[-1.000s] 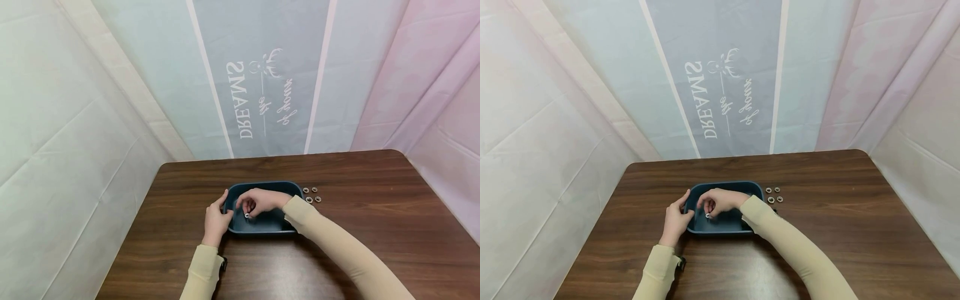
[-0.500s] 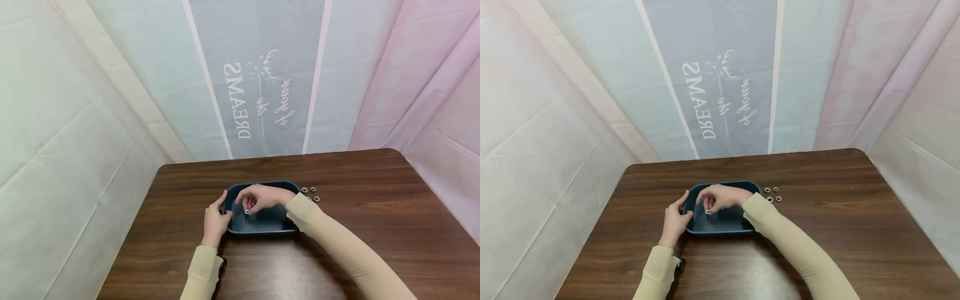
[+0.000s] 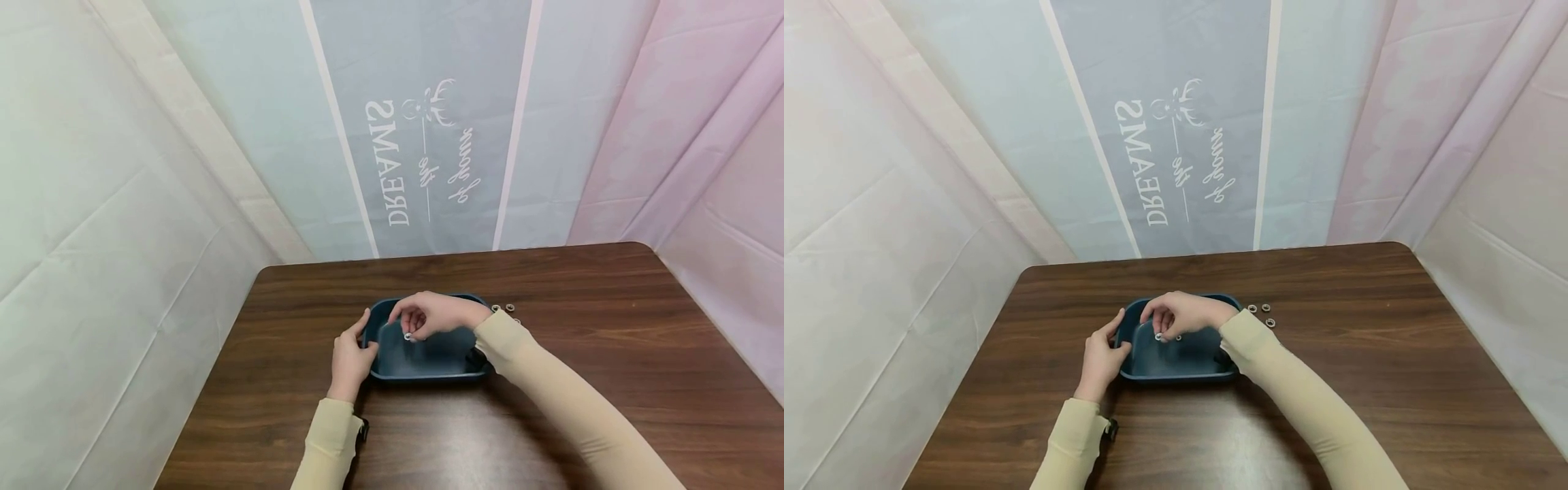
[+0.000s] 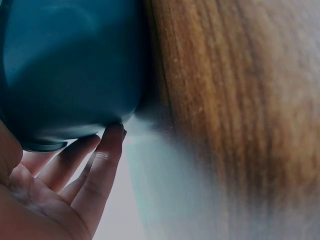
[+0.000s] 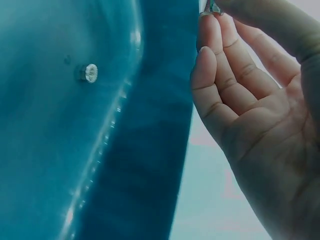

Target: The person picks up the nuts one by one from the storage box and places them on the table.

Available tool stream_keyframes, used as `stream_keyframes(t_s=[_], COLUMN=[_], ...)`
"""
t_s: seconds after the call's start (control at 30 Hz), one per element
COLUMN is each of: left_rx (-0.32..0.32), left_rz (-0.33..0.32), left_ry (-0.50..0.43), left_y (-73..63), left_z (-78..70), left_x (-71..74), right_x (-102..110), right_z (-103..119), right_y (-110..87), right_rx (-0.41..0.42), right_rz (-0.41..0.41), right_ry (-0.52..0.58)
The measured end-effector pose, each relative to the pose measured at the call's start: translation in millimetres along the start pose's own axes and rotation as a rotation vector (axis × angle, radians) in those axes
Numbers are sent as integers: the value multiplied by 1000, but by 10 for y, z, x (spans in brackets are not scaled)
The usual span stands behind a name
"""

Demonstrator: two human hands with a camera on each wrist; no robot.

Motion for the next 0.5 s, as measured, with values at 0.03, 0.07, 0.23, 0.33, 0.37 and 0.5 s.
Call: stream_keyframes(t_s=[0.03, 0.07, 0.23, 0.33, 0.37, 0.5], left_rx=[-4, -3, -10, -4, -4, 5], left_rz=[-1, -2, -2, -4, -4, 6], left_ry=[0, 1, 1, -1, -4, -10], left_y=[3, 3, 6, 7, 8, 7], left_z=[0, -1, -10, -15, -16, -11], left_x=[0, 0, 8, 17, 19, 16], right_x=[13, 27, 95, 122, 129, 142], right_z=[10, 21, 66, 82, 81, 68], right_y=[-16, -33, -105, -135, -143, -182], right_rx=[-2, -6, -9, -16, -19, -30], right_rz=[-4, -7, -25, -27, -26, -24], right_ry=[-1, 2, -1, 0, -1, 4])
Point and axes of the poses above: each hand's wrist, its own y-axis towards the middle knuckle, its own x-axis out of the back of the hand, z = x × y, the point moved 2 cm from there along y, towards the middle knuckle, and after that the axes turned 1 degree about -x, right-handed, at the moved point
